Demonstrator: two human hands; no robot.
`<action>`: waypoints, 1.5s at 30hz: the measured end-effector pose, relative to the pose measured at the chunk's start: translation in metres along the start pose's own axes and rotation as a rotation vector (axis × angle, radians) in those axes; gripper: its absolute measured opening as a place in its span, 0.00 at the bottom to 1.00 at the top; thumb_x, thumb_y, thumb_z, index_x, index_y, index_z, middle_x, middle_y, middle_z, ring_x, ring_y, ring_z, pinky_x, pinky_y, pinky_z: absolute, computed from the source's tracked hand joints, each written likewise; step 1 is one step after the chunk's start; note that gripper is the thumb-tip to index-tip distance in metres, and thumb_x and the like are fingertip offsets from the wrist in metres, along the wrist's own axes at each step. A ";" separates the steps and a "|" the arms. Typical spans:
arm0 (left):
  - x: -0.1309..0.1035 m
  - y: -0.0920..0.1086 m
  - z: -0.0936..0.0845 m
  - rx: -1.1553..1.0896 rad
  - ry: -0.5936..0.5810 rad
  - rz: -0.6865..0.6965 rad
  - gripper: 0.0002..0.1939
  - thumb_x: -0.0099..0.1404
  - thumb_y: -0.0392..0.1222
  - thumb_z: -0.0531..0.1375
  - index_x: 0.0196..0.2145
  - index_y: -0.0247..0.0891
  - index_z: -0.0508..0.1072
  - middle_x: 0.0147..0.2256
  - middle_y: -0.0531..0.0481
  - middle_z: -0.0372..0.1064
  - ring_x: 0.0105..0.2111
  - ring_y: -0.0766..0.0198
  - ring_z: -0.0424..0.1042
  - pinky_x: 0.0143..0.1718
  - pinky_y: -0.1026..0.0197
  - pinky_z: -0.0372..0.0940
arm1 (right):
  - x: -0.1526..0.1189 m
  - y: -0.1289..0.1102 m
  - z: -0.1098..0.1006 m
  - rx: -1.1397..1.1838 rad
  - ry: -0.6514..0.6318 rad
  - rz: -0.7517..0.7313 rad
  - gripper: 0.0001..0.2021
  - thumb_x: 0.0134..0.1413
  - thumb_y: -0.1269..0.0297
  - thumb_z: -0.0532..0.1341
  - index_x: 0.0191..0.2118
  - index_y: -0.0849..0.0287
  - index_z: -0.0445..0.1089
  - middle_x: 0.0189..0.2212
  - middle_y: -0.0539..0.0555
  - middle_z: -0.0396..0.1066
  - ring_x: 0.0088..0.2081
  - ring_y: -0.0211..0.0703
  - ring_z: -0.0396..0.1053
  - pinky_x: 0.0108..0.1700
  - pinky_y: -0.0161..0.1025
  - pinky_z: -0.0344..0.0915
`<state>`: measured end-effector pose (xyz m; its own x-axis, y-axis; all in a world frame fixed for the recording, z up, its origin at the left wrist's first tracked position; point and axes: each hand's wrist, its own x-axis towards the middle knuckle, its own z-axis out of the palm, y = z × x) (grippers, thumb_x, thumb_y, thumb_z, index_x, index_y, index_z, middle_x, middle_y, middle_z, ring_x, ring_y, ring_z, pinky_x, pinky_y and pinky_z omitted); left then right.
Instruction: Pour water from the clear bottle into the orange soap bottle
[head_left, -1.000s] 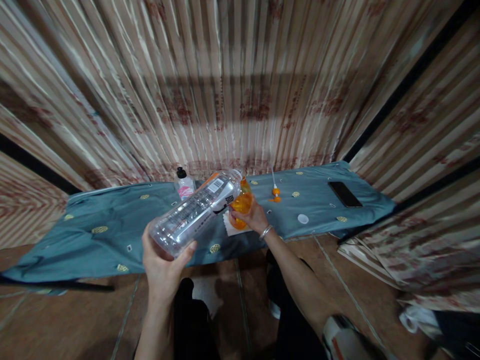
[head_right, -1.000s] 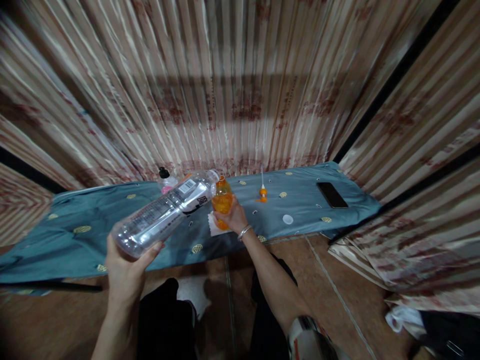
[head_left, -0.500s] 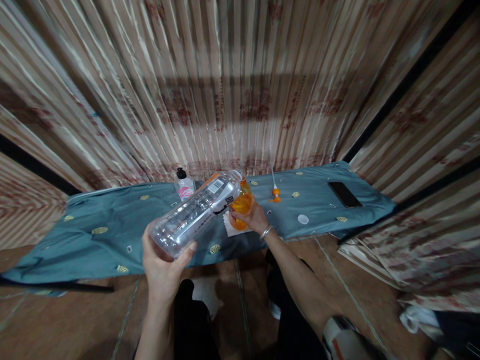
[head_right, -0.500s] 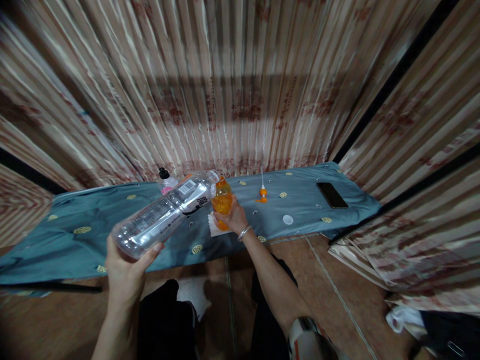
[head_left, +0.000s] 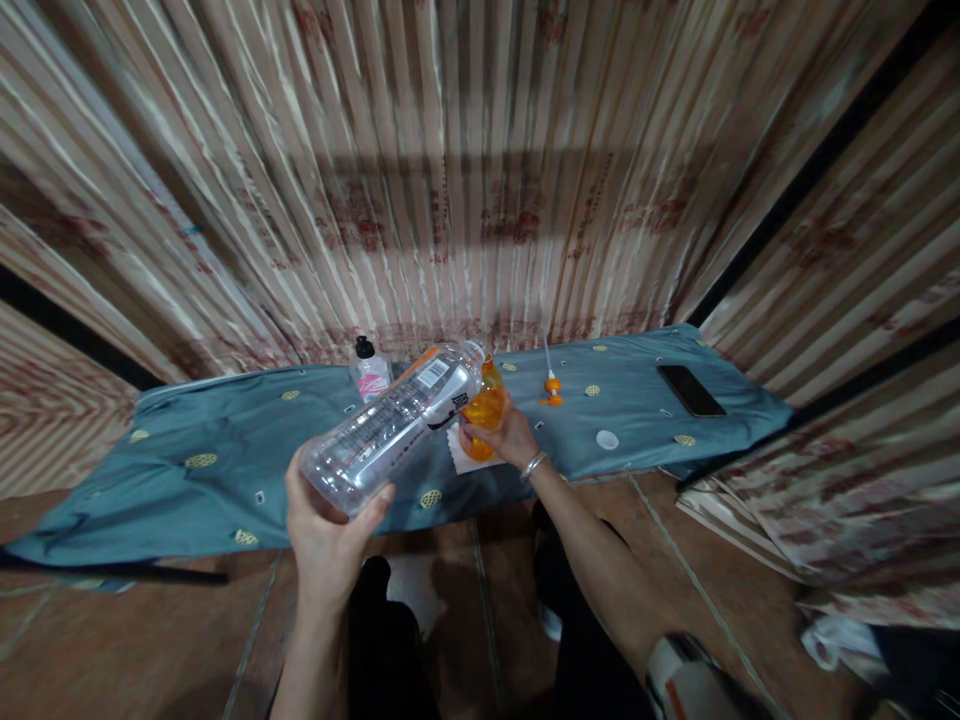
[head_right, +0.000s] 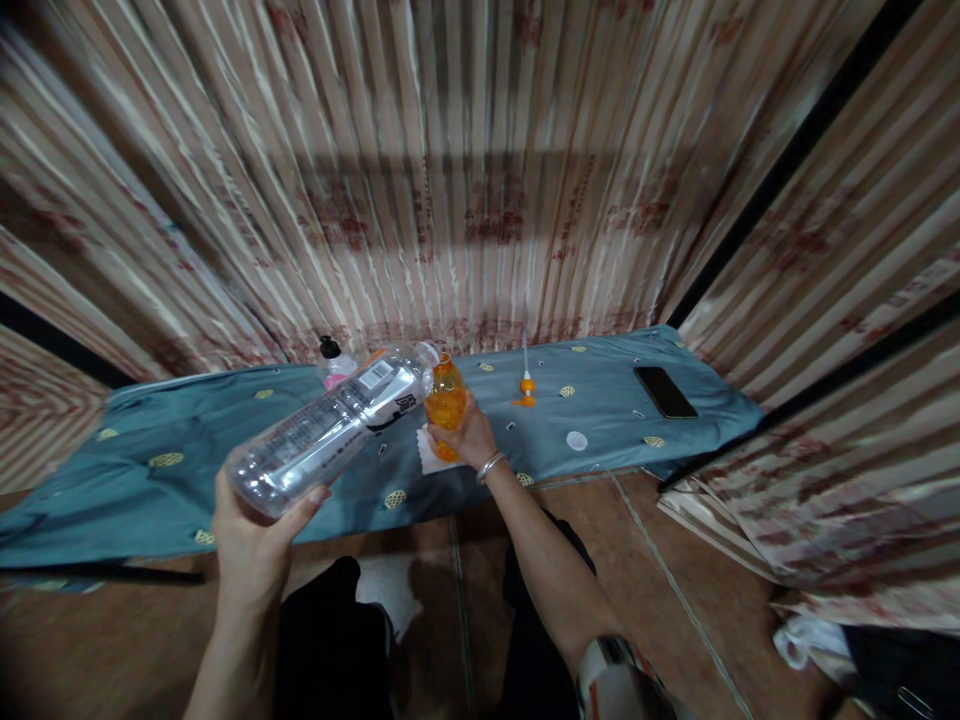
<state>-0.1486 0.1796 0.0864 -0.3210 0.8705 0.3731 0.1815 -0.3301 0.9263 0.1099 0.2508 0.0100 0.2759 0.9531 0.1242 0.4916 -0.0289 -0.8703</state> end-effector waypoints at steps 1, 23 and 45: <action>0.000 0.000 0.000 0.000 -0.004 0.000 0.48 0.40 0.54 0.80 0.56 0.37 0.70 0.53 0.38 0.74 0.52 0.46 0.76 0.56 0.45 0.73 | 0.000 0.000 0.000 -0.001 0.002 0.000 0.34 0.45 0.53 0.75 0.56 0.53 0.64 0.48 0.57 0.82 0.53 0.61 0.81 0.59 0.60 0.77; -0.001 -0.002 -0.001 -0.008 -0.010 0.004 0.46 0.41 0.54 0.80 0.56 0.40 0.71 0.54 0.41 0.74 0.52 0.51 0.77 0.55 0.49 0.74 | -0.002 -0.007 -0.004 -0.029 -0.005 0.003 0.31 0.46 0.56 0.76 0.55 0.51 0.66 0.48 0.55 0.82 0.53 0.61 0.81 0.58 0.59 0.77; -0.001 -0.004 -0.002 0.000 -0.009 0.009 0.46 0.41 0.53 0.80 0.55 0.39 0.71 0.53 0.41 0.74 0.52 0.49 0.77 0.55 0.47 0.74 | -0.001 -0.004 -0.002 -0.016 0.009 0.011 0.33 0.45 0.57 0.76 0.56 0.52 0.65 0.48 0.57 0.81 0.53 0.60 0.81 0.59 0.60 0.77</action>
<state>-0.1509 0.1797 0.0825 -0.3109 0.8709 0.3806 0.1842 -0.3376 0.9231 0.1090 0.2497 0.0142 0.2891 0.9499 0.1187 0.5016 -0.0447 -0.8639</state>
